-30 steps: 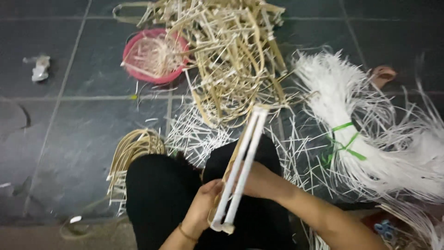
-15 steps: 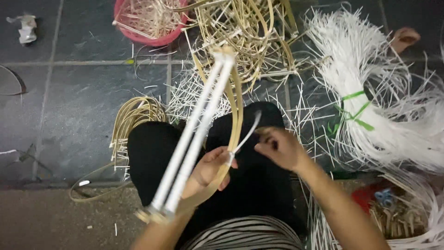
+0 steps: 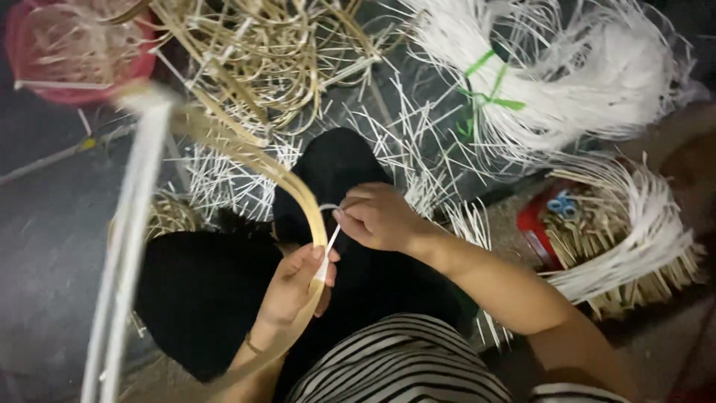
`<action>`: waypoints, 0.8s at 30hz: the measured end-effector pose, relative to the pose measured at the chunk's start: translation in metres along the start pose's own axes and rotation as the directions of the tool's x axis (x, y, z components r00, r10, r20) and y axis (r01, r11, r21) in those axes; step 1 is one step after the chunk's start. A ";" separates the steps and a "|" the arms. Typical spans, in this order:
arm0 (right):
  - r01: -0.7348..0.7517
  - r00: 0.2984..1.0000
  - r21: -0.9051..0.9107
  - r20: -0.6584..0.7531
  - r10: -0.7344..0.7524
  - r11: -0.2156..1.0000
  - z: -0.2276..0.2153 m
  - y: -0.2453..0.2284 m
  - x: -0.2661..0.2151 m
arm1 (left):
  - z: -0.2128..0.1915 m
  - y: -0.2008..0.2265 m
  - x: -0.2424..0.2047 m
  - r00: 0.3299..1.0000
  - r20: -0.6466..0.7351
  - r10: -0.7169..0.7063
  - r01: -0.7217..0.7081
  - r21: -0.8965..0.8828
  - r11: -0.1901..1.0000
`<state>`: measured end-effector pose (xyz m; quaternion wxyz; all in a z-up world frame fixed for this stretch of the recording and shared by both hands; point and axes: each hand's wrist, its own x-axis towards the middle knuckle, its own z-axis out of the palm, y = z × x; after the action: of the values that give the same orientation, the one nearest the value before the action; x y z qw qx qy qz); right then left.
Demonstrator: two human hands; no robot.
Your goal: The person is assembling and taping curved bamboo strips to create a frame structure.
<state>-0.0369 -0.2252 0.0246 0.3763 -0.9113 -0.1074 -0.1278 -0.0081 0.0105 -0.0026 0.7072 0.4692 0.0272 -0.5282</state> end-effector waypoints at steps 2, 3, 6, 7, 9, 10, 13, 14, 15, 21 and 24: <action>0.018 1.000 -0.039 0.007 -0.018 0.999 0.009 0.022 -0.011 | 0.022 0.002 -0.006 0.998 -0.054 -0.017 0.023 0.119 0.993; 0.042 0.999 -0.071 0.024 -0.041 0.997 0.014 0.032 -0.018 | 0.033 0.003 -0.010 0.993 -0.117 -0.022 0.049 0.230 0.972; -0.558 0.793 0.117 0.366 0.487 0.822 0.019 0.068 -0.065 | 0.018 -0.008 0.004 0.976 -0.173 -0.130 0.189 0.390 0.901; -0.565 0.790 0.121 0.364 0.493 0.816 0.019 0.086 -0.108 | 0.002 -0.006 0.000 0.975 -0.173 -0.138 0.197 0.394 0.898; -0.709 0.656 -0.065 0.306 0.690 0.703 0.015 0.125 -0.188 | -0.028 0.002 -0.003 0.997 0.054 -0.046 0.056 -0.218 0.974; -0.708 0.657 -0.066 0.302 0.691 0.703 0.017 0.112 -0.224 | -0.035 0.008 0.001 0.997 0.058 -0.044 0.055 -0.216 0.975; -0.798 0.521 -0.134 0.339 0.784 0.588 0.045 0.099 -0.337 | -0.046 0.017 0.002 0.990 -0.132 0.047 -0.019 0.209 0.978; -0.813 0.503 -0.131 0.329 0.799 0.567 0.066 0.112 -0.372 | -0.042 0.020 0.004 0.992 -0.110 0.067 -0.044 0.203 0.978; -0.826 0.489 -0.127 0.322 0.811 0.549 0.090 0.119 -0.407 | -0.038 0.024 0.004 0.992 -0.091 0.090 -0.071 0.196 0.978; -0.868 0.434 -0.108 0.310 0.846 0.485 0.090 0.130 -0.382 | -0.033 0.000 0.024 0.989 -0.076 0.124 -0.113 0.136 0.984; -0.877 0.414 -0.116 0.309 0.856 0.466 0.068 0.130 -0.358 | -0.021 0.010 0.017 0.985 -0.069 0.157 -0.145 0.152 0.978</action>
<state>-0.3266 -0.3023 -0.2200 0.3933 -0.8302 0.3139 0.2399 0.0167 0.0121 -0.0171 0.7073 0.5414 -0.0187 -0.4542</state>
